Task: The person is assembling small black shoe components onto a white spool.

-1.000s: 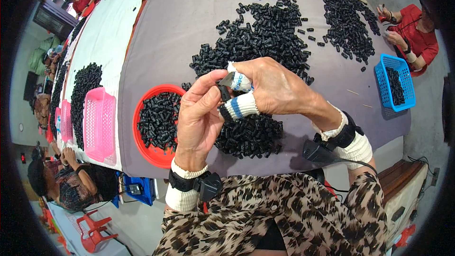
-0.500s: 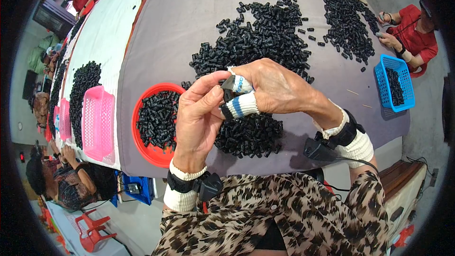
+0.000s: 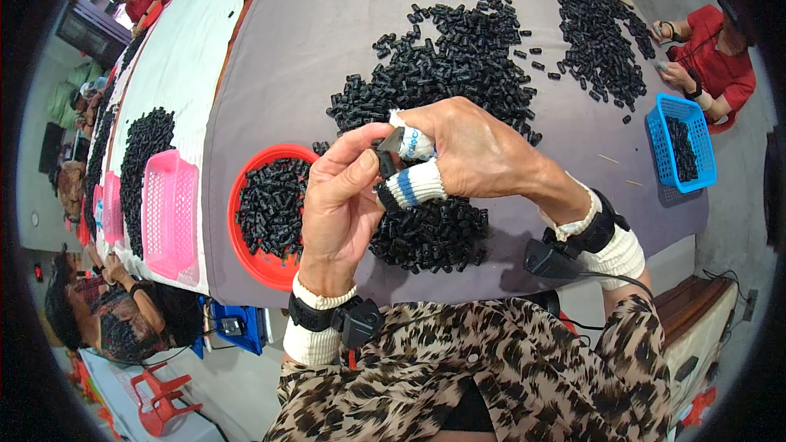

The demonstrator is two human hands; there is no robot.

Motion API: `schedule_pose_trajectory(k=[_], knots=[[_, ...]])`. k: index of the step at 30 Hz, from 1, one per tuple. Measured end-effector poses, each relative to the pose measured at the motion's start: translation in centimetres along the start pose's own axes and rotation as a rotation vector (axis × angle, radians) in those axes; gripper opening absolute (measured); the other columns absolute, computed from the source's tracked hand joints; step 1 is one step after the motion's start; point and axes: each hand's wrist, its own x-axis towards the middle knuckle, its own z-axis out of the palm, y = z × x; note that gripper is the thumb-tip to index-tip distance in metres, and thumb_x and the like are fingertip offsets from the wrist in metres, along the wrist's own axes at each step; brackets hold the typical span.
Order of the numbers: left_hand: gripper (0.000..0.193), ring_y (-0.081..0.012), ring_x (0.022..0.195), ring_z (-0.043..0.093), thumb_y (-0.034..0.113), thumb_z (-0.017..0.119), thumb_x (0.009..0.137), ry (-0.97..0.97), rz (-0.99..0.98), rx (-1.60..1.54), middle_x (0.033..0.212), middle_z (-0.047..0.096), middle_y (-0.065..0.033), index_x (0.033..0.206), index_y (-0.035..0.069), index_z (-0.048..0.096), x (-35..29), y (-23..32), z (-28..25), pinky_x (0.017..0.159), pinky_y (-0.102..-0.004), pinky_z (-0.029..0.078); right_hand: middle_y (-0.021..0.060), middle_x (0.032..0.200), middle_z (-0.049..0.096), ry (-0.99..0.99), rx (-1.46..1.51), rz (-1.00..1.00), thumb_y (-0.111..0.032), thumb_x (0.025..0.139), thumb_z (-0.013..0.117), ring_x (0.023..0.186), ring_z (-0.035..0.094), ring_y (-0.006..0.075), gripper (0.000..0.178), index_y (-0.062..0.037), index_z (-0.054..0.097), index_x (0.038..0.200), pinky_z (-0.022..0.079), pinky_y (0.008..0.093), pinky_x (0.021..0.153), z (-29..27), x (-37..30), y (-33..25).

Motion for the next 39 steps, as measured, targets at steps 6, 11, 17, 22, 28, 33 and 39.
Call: schedule_pose_trajectory(k=[6, 11, 17, 22, 28, 33, 39], knots=[[0.027, -0.0181, 0.09, 0.061, 0.007, 0.055, 0.086, 0.008, -0.002, 0.021, 0.101, 0.061, -0.0127, 0.111, -0.004, 0.053, 0.0, 0.0, 0.1, 0.078, -0.0309, 0.052, 0.009, 0.068, 0.059, -0.022, -0.053, -0.003, -0.029, 0.066, 0.074, 0.06, 0.056, 0.02, 0.038, 0.001, 0.058, 0.083, 0.043, 0.0336, 0.057, 0.0, 0.1, 0.3], [0.027, -0.0185, 0.09, 0.062, 0.007, 0.055, 0.086, 0.006, -0.003, 0.029, 0.101, 0.061, -0.013, 0.11, -0.004, 0.053, -0.1, 0.0, 0.3, 0.077, -0.0309, 0.052, 0.0098, 0.068, 0.06, -0.019, -0.05, -0.011, -0.027, 0.067, 0.073, 0.06, 0.057, 0.0214, 0.035, 0.001, 0.057, 0.082, 0.044, 0.0344, 0.056, 0.0, 0.0, 0.4], [0.026, -0.0179, 0.089, 0.061, 0.006, 0.054, 0.086, 0.006, -0.004, 0.049, 0.101, 0.061, -0.0123, 0.11, -0.004, 0.054, -0.1, 0.1, 0.4, 0.077, -0.0297, 0.052, 0.0106, 0.067, 0.06, -0.053, -0.031, -0.001, -0.027, 0.069, 0.071, 0.059, 0.057, 0.0211, 0.033, 0.0006, 0.057, 0.082, 0.044, 0.0345, 0.056, 0.1, 0.0, 0.5], [0.024, -0.0148, 0.089, 0.06, 0.004, 0.054, 0.086, 0.039, 0.008, 0.125, 0.1, 0.061, -0.0109, 0.109, -0.004, 0.055, -0.2, 0.2, 0.3, 0.078, -0.027, 0.05, 0.0101, 0.067, 0.059, -0.015, -0.077, -0.037, -0.026, 0.072, 0.069, 0.058, 0.056, 0.0202, 0.031, 0.0004, 0.056, 0.082, 0.043, 0.0333, 0.055, 0.8, -0.2, 1.0], [0.025, -0.0147, 0.087, 0.06, 0.003, 0.055, 0.085, 0.051, 0.02, 0.063, 0.1, 0.061, -0.0113, 0.109, -0.004, 0.055, -0.2, 0.1, 0.8, 0.077, -0.0274, 0.05, 0.0177, 0.061, 0.056, 0.081, 0.065, -0.051, -0.033, 0.07, 0.068, 0.055, 0.055, 0.0315, 0.04, 0.0037, 0.054, 0.07, 0.042, 0.0379, 0.054, 0.4, -0.2, -0.1], [0.026, -0.0156, 0.087, 0.061, 0.003, 0.056, 0.084, 0.044, 0.023, 0.076, 0.1, 0.062, -0.0115, 0.109, -0.004, 0.055, -0.2, 0.0, 0.7, 0.078, -0.0279, 0.05, 0.017, 0.06, 0.056, 0.065, -0.011, -0.066, -0.031, 0.067, 0.067, 0.056, 0.055, 0.0305, 0.037, 0.0034, 0.054, 0.071, 0.041, 0.0379, 0.054, 0.2, -0.1, 0.2], [0.026, -0.015, 0.088, 0.061, 0.003, 0.056, 0.084, 0.054, 0.03, 0.108, 0.1, 0.062, -0.0111, 0.108, -0.005, 0.055, -0.3, 0.1, 0.7, 0.078, -0.0269, 0.05, 0.0174, 0.06, 0.056, 0.028, -0.019, -0.037, -0.031, 0.068, 0.067, 0.054, 0.055, 0.0306, 0.038, 0.0038, 0.054, 0.071, 0.042, 0.0381, 0.053, 0.4, -0.1, 0.4]])
